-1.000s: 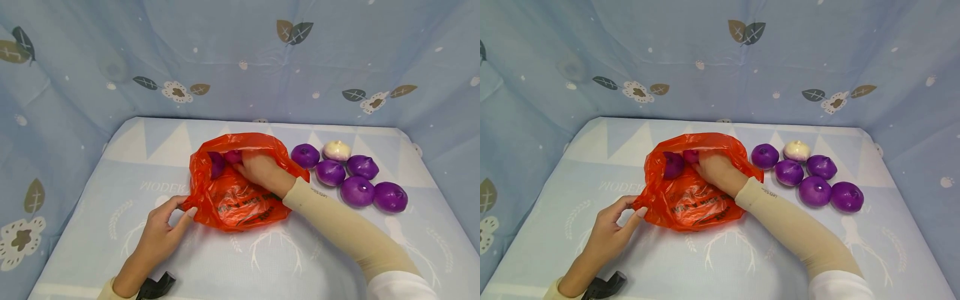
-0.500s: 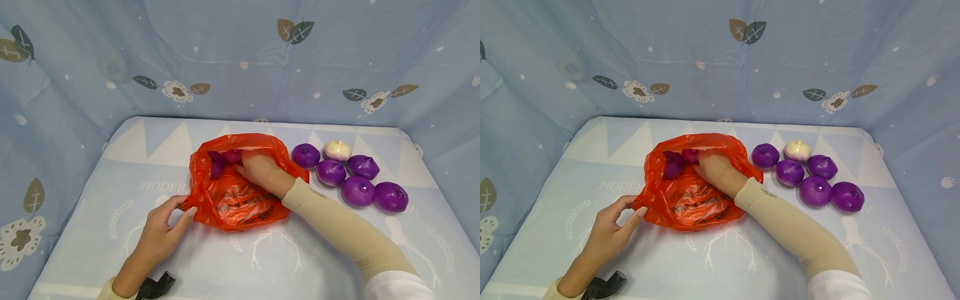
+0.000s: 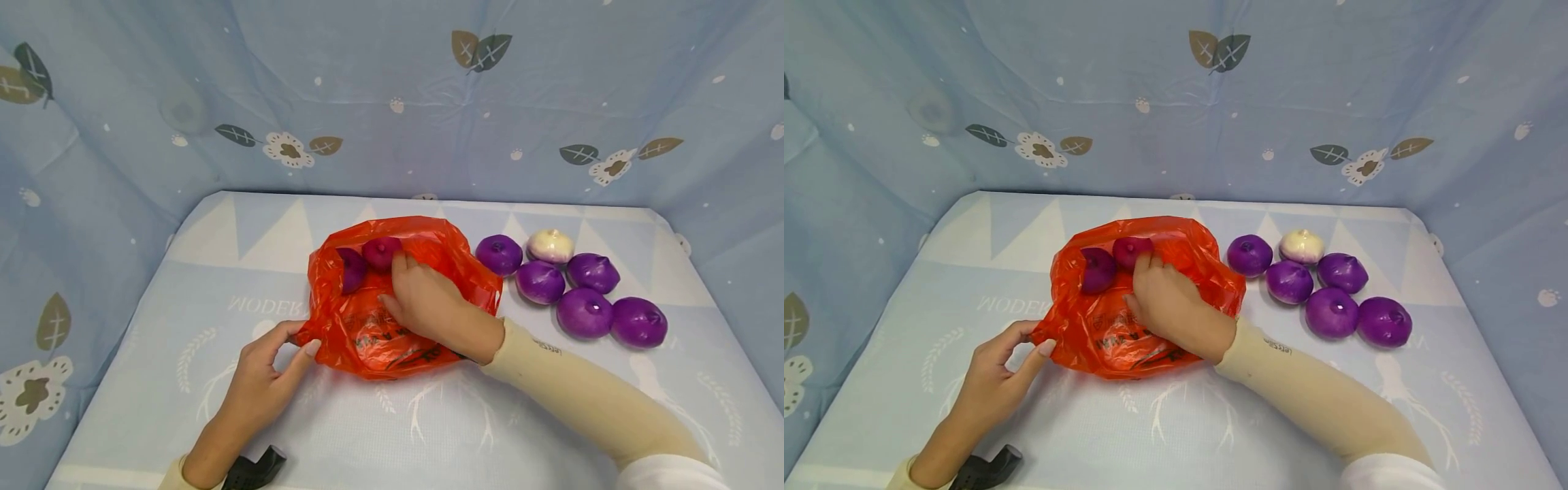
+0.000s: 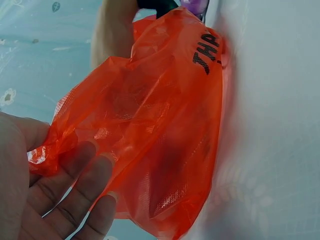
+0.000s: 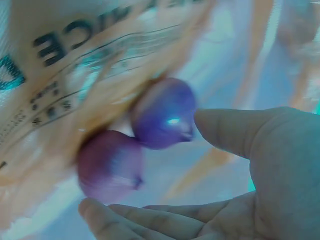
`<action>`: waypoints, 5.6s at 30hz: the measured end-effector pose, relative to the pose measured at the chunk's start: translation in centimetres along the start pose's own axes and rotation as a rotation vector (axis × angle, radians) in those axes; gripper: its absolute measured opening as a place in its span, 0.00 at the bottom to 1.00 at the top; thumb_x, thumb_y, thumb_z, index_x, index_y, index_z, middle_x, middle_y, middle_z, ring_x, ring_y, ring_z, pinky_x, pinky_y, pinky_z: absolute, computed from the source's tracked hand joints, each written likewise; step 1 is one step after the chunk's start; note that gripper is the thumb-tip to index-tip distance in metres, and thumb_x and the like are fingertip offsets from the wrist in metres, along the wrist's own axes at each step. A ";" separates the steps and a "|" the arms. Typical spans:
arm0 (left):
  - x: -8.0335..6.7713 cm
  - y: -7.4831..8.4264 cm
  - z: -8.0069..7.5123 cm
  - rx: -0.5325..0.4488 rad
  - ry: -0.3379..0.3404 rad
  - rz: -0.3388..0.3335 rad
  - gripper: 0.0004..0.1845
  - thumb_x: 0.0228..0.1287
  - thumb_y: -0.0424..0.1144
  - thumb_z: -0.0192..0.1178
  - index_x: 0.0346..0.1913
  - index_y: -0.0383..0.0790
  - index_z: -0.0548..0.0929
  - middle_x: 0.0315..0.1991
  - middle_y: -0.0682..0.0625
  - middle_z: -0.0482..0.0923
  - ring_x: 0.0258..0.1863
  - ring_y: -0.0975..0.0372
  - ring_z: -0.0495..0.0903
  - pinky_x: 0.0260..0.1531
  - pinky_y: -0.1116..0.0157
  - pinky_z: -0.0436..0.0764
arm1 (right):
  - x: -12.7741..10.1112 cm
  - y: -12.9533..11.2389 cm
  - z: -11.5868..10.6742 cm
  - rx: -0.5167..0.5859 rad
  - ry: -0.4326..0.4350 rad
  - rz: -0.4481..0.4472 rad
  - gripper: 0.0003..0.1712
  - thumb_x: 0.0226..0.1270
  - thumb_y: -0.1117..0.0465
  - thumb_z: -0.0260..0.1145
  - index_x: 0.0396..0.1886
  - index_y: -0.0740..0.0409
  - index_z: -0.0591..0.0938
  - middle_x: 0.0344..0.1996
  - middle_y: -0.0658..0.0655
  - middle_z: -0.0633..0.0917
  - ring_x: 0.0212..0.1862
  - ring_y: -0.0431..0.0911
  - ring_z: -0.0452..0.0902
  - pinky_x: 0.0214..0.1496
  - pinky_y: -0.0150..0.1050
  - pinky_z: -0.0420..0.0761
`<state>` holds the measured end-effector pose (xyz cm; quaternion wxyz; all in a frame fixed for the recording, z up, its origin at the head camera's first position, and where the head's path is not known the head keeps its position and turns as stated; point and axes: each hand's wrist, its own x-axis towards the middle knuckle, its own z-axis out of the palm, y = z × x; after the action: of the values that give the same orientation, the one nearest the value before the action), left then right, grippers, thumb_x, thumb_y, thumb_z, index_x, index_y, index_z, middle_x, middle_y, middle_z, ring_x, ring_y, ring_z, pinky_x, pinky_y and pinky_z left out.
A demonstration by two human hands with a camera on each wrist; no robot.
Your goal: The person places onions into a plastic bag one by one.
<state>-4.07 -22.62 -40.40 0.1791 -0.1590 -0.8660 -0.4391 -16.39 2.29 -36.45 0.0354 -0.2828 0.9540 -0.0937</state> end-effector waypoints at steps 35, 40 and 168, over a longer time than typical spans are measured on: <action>0.1 -0.1 0.1 -0.018 -0.042 -0.024 0.17 0.64 0.27 0.71 0.53 0.43 0.85 0.42 0.59 0.86 0.43 0.63 0.84 0.52 0.75 0.79 | -14.0 7.8 -3.5 0.323 0.619 -0.404 0.32 0.79 0.40 0.61 0.61 0.65 0.83 0.56 0.60 0.87 0.59 0.52 0.82 0.70 0.30 0.70; 0.1 0.1 0.0 -0.005 -0.050 -0.050 0.15 0.65 0.29 0.71 0.53 0.43 0.85 0.42 0.59 0.86 0.44 0.63 0.84 0.53 0.74 0.78 | -15.0 9.3 -3.2 0.318 0.654 -0.342 0.35 0.76 0.37 0.64 0.61 0.65 0.84 0.57 0.61 0.87 0.62 0.49 0.80 0.70 0.29 0.70; -0.2 0.3 0.1 0.035 -0.022 -0.040 0.18 0.62 0.27 0.73 0.52 0.44 0.86 0.42 0.61 0.86 0.40 0.64 0.83 0.51 0.77 0.79 | -23.1 22.7 -2.9 0.301 0.103 0.500 0.57 0.68 0.48 0.76 0.77 0.76 0.54 0.64 0.84 0.67 0.55 0.76 0.72 0.52 0.75 0.75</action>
<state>-3.78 -22.38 -40.28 0.1634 -0.1433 -0.8785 -0.4254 -9.48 34.07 -37.82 0.0506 -0.0256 0.9699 -0.2367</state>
